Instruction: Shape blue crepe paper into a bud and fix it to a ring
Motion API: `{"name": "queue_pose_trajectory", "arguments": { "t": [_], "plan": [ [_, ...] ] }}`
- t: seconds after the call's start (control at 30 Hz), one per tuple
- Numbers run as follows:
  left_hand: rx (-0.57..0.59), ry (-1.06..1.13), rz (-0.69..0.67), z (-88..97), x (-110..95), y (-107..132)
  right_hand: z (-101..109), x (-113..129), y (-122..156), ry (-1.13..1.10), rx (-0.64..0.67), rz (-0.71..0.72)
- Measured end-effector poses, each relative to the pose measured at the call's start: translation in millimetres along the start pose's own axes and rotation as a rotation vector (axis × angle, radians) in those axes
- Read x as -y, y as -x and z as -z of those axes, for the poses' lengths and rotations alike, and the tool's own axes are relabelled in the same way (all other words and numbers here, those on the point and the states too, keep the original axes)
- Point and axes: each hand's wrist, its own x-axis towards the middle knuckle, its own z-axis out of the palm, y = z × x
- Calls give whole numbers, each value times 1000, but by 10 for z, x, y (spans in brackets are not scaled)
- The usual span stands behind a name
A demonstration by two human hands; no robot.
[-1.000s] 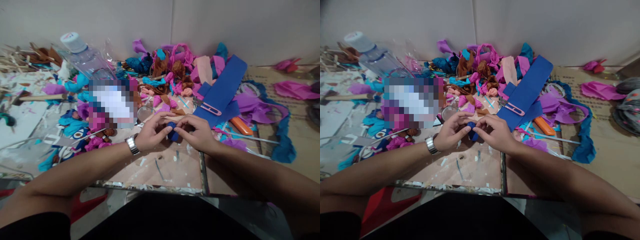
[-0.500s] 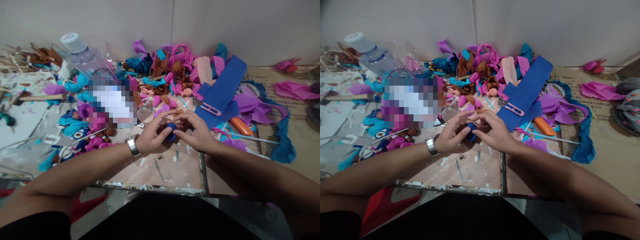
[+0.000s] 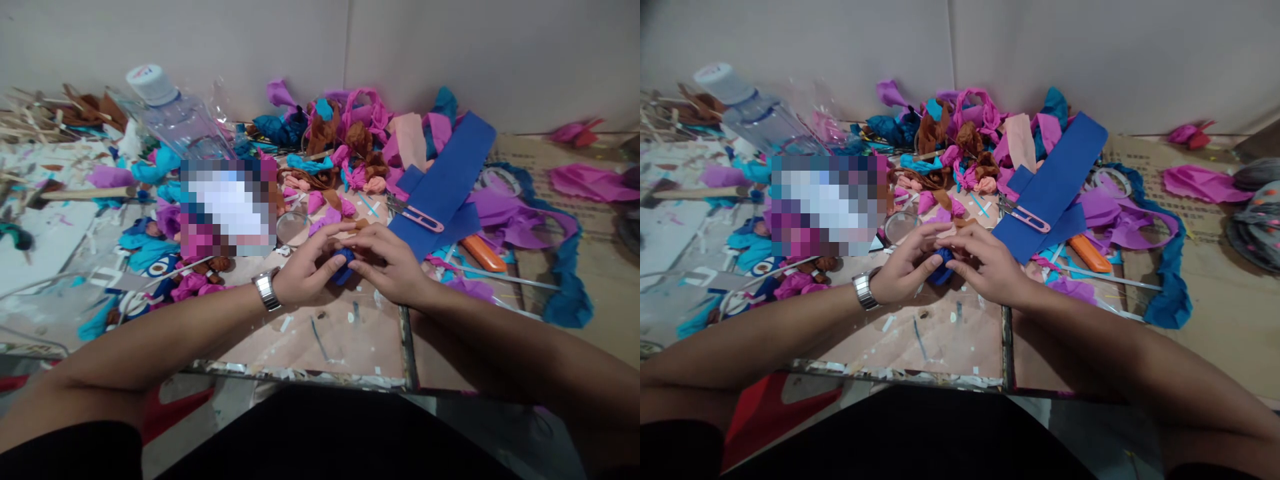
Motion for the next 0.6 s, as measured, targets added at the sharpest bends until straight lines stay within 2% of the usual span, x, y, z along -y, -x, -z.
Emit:
{"name": "queue_pose_trajectory", "arguments": {
  "t": [0.13,0.23,0.47,0.6],
  "plan": [
    [7,10,13,2,1,1,-3,-16,3,42,69,78],
    [21,-5,40,15,-6,-4,0,4,-5,37,38,64],
    [-260,-140,21,42,-4,-51,15,40,-1,43,-179,-87],
    [-330,-173,76,48,-29,-69,22,57,7,39,-227,-126]
  ]
}}
